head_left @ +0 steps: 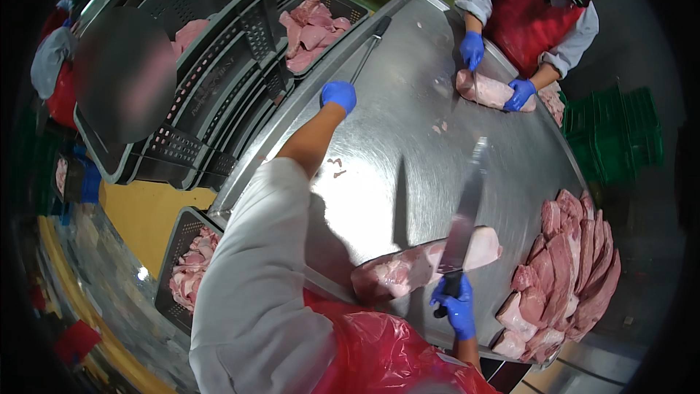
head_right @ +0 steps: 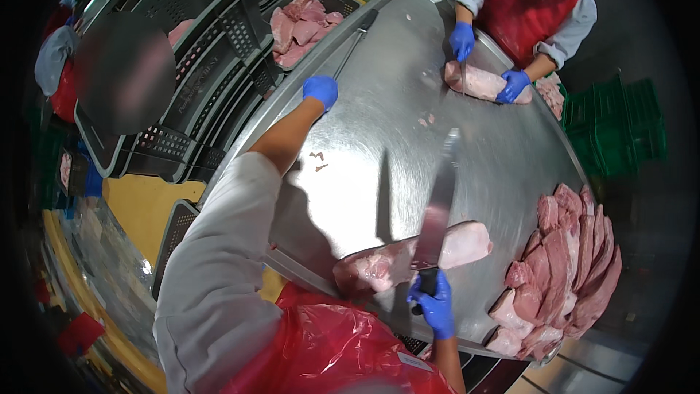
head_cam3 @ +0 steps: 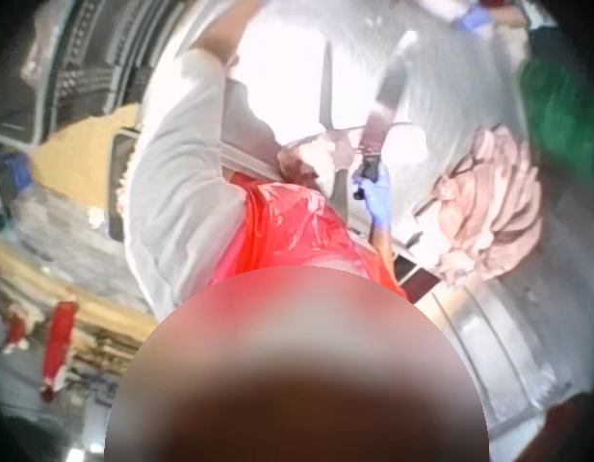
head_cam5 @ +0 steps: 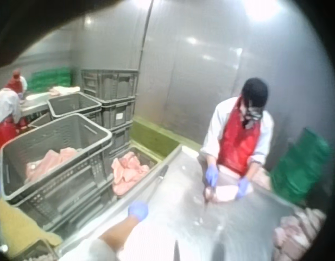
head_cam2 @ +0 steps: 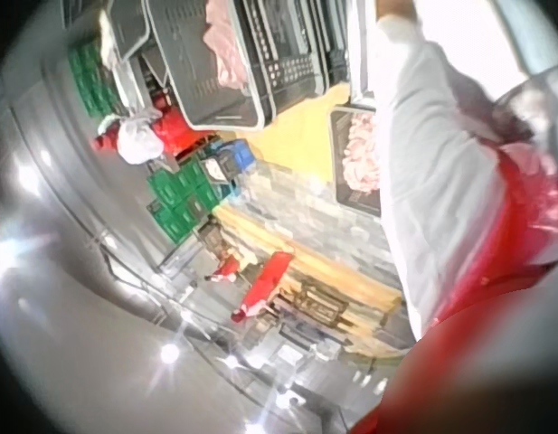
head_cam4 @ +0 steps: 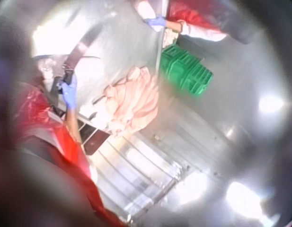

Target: The person cuts large pieces of pork belly on a stainless steel table using a knife and a sharpening steel. They trim fat and separate meat sections, placing trimmed pieces into a basket while continuing to process additional cuts.

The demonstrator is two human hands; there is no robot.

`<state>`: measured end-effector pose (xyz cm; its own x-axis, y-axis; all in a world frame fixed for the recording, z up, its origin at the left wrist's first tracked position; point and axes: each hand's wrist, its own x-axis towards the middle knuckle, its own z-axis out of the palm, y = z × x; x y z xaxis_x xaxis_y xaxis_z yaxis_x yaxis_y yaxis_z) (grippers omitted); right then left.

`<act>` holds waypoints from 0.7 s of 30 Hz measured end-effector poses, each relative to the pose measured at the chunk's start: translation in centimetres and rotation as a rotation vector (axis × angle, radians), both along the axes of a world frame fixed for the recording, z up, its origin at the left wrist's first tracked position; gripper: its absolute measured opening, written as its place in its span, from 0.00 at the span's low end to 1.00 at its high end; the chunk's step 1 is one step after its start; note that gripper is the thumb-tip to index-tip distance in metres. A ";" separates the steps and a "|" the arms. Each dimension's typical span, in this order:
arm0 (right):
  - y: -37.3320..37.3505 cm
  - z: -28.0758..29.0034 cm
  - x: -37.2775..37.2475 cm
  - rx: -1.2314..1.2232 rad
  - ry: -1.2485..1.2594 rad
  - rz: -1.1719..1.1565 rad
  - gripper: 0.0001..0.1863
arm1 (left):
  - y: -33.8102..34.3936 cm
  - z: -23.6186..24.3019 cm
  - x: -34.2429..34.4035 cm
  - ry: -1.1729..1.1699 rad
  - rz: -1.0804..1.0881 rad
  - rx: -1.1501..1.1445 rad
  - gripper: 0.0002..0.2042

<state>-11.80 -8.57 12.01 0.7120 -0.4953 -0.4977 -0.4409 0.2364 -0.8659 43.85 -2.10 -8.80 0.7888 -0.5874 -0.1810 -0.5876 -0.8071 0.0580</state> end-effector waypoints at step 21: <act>4.2 -4.5 -17.7 -0.504 -0.050 -0.669 0.06 | 10.7 5.9 -14.5 -0.077 -0.795 -0.428 0.36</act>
<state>-29.52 -4.38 7.47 0.2037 -0.9758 -0.0791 -0.3039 0.0137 -0.9526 29.39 8.62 -2.91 0.1228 -0.9688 0.2151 -0.9771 -0.0801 0.1972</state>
